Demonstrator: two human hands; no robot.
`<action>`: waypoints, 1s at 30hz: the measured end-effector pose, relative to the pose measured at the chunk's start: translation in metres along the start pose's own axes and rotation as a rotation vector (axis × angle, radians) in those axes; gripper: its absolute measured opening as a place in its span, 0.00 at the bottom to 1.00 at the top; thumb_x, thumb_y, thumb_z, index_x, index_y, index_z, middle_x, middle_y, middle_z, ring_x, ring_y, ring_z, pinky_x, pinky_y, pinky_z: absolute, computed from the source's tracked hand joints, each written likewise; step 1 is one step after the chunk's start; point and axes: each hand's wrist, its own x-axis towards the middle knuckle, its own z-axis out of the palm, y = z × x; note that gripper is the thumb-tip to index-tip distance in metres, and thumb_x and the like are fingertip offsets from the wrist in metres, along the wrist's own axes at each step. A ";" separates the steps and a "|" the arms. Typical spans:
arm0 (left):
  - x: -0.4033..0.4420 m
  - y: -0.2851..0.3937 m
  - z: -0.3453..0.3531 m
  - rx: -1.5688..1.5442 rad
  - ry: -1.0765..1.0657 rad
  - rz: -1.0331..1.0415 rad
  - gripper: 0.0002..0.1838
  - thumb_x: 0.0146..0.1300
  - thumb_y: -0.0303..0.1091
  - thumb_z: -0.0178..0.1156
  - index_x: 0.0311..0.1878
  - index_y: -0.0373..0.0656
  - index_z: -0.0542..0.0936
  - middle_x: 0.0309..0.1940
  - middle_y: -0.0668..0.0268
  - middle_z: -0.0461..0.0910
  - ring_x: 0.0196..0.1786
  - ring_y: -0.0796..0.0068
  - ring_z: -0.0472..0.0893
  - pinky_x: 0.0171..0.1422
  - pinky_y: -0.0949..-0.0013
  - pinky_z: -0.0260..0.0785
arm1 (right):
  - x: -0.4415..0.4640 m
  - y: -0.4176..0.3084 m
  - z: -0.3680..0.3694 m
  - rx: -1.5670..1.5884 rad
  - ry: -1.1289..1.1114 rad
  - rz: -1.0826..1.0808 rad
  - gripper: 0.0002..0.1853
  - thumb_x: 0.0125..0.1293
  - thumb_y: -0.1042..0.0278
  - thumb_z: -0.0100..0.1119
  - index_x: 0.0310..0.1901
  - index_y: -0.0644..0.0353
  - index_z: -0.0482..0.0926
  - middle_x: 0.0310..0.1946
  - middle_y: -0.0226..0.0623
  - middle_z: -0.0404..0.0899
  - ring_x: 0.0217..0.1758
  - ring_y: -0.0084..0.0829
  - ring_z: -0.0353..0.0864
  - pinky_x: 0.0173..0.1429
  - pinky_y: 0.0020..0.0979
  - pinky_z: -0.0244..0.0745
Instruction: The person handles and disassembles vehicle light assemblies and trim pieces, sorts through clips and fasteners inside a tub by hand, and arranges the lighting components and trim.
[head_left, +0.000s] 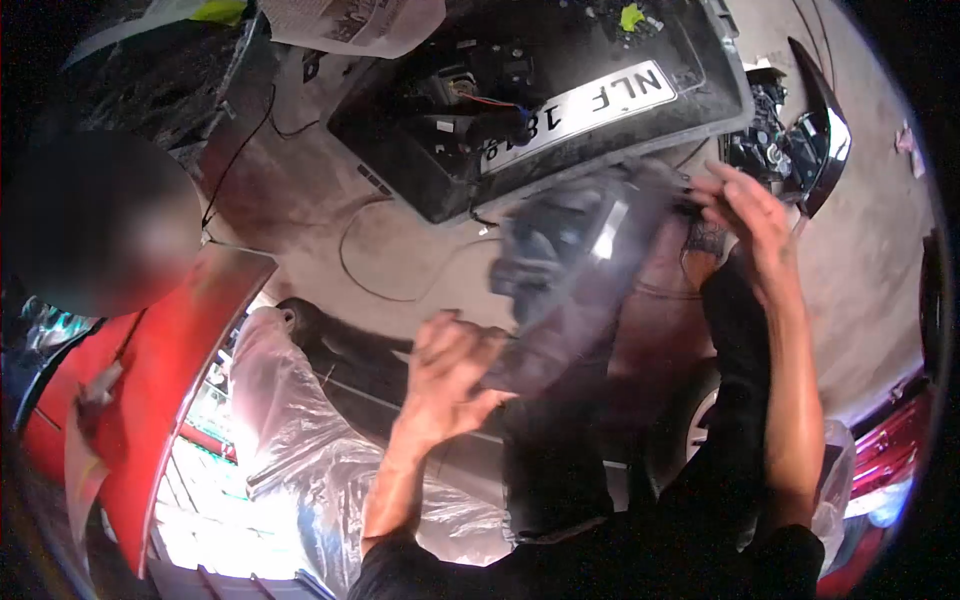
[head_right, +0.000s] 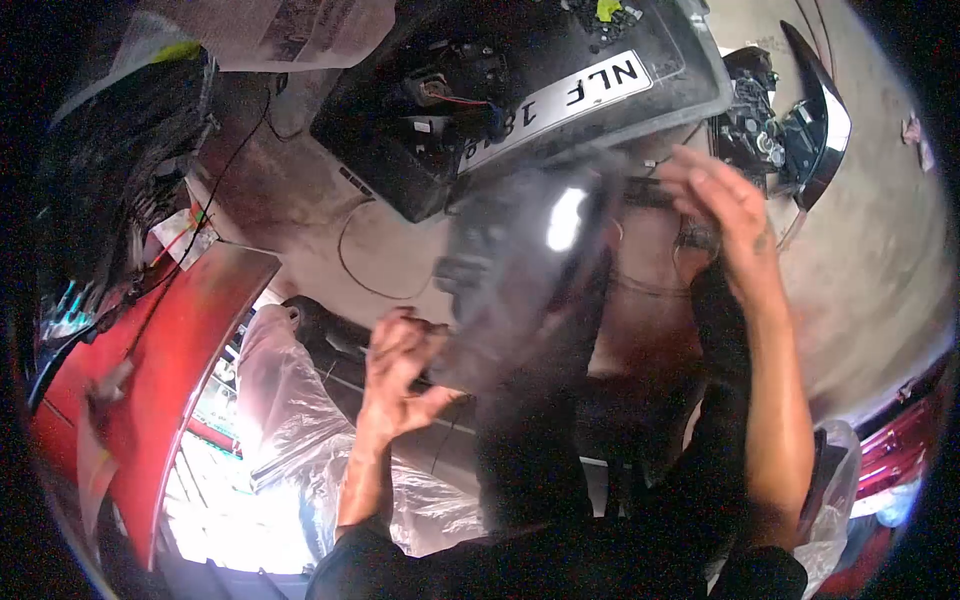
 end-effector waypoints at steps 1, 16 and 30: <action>-0.002 -0.005 -0.008 0.040 0.034 -0.015 0.35 0.53 0.54 0.75 0.58 0.37 0.82 0.49 0.57 0.85 0.52 0.53 0.81 0.70 0.41 0.66 | -0.008 0.010 0.009 0.075 -0.021 0.031 0.29 0.80 0.53 0.57 0.70 0.68 0.75 0.59 0.47 0.86 0.60 0.34 0.86 0.67 0.35 0.77; 0.063 -0.160 0.003 0.212 0.108 -0.105 0.38 0.53 0.44 0.81 0.67 0.46 0.79 0.54 0.53 0.78 0.62 0.44 0.74 0.74 0.44 0.61 | -0.018 0.137 0.092 -0.357 -0.259 -0.084 0.19 0.75 0.65 0.61 0.61 0.66 0.84 0.53 0.50 0.89 0.56 0.41 0.89 0.61 0.38 0.80; 0.058 -0.220 0.015 0.549 -0.279 -0.219 0.24 0.63 0.25 0.64 0.64 0.43 0.78 0.59 0.50 0.82 0.65 0.42 0.76 0.69 0.47 0.69 | -0.045 0.141 0.087 -0.199 -0.086 -0.129 0.16 0.76 0.67 0.61 0.58 0.68 0.85 0.50 0.52 0.89 0.54 0.42 0.89 0.60 0.35 0.79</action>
